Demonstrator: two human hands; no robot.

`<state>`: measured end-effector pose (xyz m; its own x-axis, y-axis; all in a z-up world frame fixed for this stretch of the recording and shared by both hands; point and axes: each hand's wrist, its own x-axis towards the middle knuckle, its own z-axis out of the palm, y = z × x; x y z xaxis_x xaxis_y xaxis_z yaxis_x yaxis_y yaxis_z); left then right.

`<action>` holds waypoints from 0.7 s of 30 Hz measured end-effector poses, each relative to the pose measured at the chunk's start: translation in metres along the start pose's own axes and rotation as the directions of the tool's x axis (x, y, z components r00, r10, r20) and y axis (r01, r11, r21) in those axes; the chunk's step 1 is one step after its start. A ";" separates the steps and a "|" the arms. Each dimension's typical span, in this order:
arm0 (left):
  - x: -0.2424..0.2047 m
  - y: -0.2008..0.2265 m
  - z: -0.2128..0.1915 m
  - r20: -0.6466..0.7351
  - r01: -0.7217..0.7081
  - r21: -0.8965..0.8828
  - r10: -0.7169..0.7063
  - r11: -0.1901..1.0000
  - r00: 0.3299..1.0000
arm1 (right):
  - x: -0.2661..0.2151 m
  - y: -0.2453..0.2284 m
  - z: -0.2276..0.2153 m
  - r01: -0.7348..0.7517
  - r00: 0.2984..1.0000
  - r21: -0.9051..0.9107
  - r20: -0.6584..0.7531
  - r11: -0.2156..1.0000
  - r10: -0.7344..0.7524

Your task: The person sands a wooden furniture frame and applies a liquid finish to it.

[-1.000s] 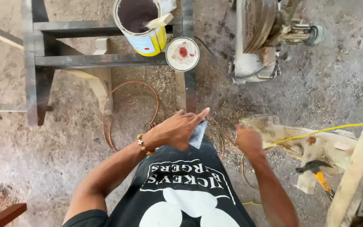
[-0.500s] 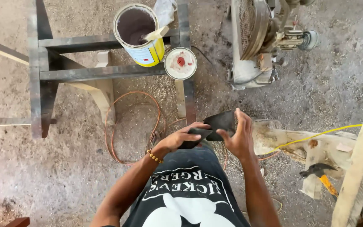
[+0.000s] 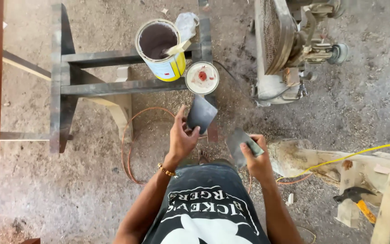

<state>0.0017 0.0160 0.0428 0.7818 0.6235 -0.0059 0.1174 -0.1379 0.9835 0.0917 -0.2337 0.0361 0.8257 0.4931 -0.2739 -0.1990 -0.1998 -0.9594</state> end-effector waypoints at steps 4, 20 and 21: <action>-0.025 -0.010 0.015 0.117 0.007 -0.104 0.005 0.995 0.993 | -0.001 -0.028 0.044 0.275 0.961 -0.071 0.038 0.959 -0.273; -0.024 -0.014 -0.001 0.373 0.247 -0.673 0.032 0.697 0.927 | -0.012 -0.052 0.081 0.721 0.669 -0.590 0.456 0.364 -0.587; -0.022 0.012 -0.002 0.326 0.194 -0.599 0.015 0.777 0.945 | -0.013 -0.050 0.083 0.735 0.655 -0.577 0.466 0.356 -0.595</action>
<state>-0.0152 0.0020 0.0546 0.9404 0.3365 -0.0495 -0.1240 0.4746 0.8714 0.0472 -0.1596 0.0819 0.4128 0.8366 0.3602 0.8404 -0.1973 -0.5047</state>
